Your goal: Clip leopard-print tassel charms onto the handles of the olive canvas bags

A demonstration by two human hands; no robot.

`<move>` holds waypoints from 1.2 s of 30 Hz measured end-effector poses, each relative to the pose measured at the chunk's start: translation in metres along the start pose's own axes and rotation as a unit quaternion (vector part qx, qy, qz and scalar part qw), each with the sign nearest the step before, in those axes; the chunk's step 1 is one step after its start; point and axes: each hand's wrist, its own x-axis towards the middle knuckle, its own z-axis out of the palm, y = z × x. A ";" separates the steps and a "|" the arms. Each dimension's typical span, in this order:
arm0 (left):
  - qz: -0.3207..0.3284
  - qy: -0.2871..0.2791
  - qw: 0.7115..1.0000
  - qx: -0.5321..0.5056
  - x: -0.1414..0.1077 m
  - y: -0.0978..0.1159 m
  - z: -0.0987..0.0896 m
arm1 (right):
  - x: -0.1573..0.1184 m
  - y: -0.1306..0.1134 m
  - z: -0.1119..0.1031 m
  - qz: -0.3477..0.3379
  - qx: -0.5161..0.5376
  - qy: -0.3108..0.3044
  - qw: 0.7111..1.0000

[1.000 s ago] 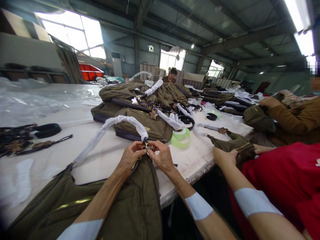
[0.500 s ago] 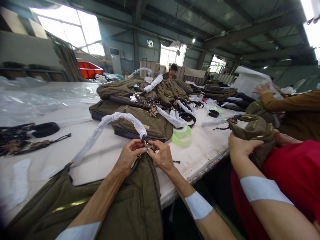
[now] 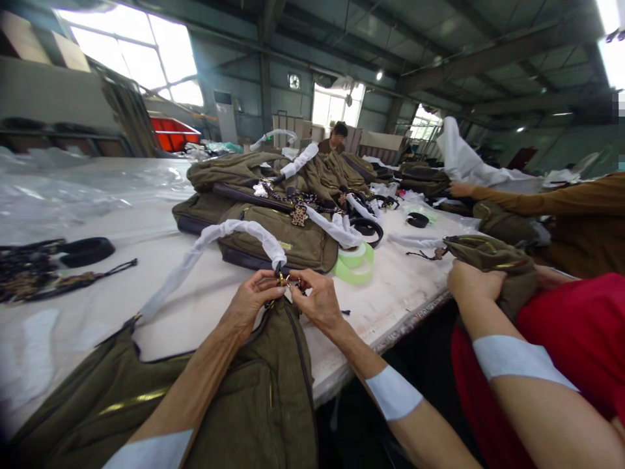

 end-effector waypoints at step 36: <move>0.114 0.025 0.971 0.210 0.002 -0.006 0.003 | 0.018 -0.005 -0.024 -0.021 -0.072 -0.145 0.987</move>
